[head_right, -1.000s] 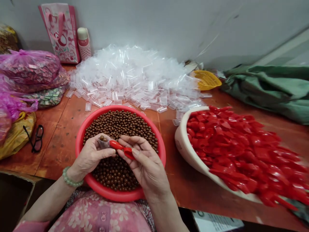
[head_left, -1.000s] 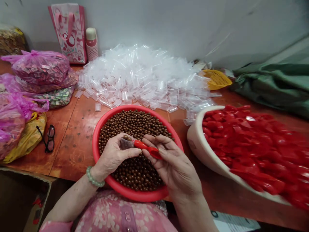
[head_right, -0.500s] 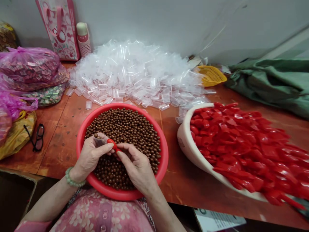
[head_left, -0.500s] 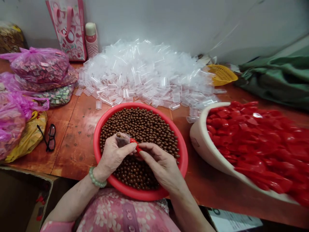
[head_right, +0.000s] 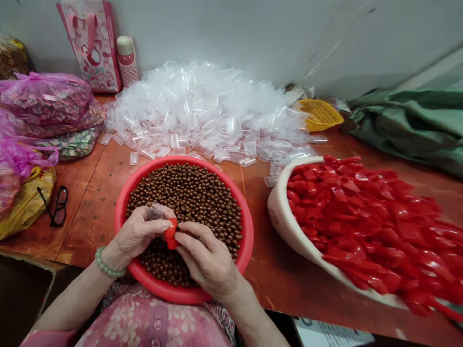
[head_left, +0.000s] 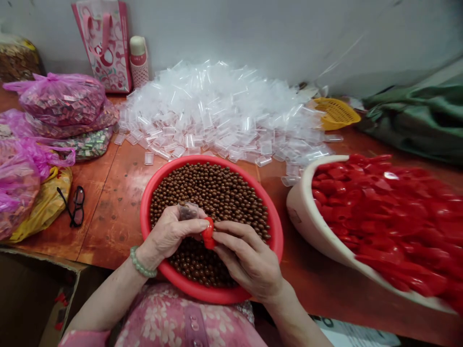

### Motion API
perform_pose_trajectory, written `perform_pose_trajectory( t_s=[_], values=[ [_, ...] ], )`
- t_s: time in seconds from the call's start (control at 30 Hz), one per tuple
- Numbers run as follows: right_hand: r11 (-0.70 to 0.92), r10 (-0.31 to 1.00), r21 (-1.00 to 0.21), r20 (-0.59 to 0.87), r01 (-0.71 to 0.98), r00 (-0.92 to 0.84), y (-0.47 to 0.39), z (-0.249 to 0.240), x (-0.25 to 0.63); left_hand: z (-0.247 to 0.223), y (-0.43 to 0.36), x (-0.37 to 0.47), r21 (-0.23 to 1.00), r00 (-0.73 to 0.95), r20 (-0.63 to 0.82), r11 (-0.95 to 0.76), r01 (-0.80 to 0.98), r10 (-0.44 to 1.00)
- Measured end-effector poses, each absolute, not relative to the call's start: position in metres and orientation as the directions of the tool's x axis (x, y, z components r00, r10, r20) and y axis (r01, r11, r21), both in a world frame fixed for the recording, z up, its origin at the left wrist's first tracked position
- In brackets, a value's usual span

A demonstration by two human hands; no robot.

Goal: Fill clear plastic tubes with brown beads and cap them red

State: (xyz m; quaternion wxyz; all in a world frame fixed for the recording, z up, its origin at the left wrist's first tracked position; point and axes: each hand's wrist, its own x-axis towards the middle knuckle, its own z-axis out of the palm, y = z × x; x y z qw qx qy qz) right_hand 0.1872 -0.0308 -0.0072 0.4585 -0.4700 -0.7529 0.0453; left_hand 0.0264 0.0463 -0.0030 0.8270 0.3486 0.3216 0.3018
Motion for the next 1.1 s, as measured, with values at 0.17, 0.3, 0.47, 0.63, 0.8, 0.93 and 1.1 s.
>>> perform_pose_trajectory(
  t_s=[0.17, 0.3, 0.47, 0.63, 0.8, 0.93, 1.1],
  values=[
    [0.545, 0.74, -0.495, 0.664, 0.677, -0.11, -0.032, -0.014, 0.184, -0.01, 0.045, 0.026, 0.817, 0.658, -0.197, 0.493, -0.3, 0.727],
    [0.546, 0.753, -0.496, 0.644, 0.675, -0.136, -0.033, -0.014, 0.181, -0.011, 0.045, 0.024, 0.862, 0.691, -0.163, 0.443, -0.249, 0.705],
    [0.404, 0.882, -0.78, 0.471, 0.478, 0.022, -0.035, -0.011, 0.181, -0.004, 0.045, 0.023, 0.885, 0.668, -0.221, 0.434, -0.169, 0.71],
    [0.188, 0.972, -0.982, 0.189, 0.026, 0.138, -0.033, -0.006, 0.192, -0.001, 0.043, 0.025, 0.891, 0.674, -0.282, 0.447, -0.081, 0.683],
    [0.105, 0.973, -0.994, 0.1, -0.011, 0.209, -0.018, 0.009, 0.203, -0.003, 0.04, 0.025, 0.831, 0.781, -0.284, 0.55, -0.089, 0.556],
    [0.092, 0.99, -0.994, 0.098, 0.061, 0.103, 0.0, 0.014, 0.199, -0.004, 0.039, 0.024, 0.833, 0.804, -0.256, 0.545, -0.099, 0.536],
    [0.108, 0.987, -0.982, 0.124, 0.156, 0.1, 0.005, 0.004, 0.19, -0.003, 0.04, 0.022, 0.905, 0.74, -0.241, 0.421, -0.063, 0.628]
  ],
)
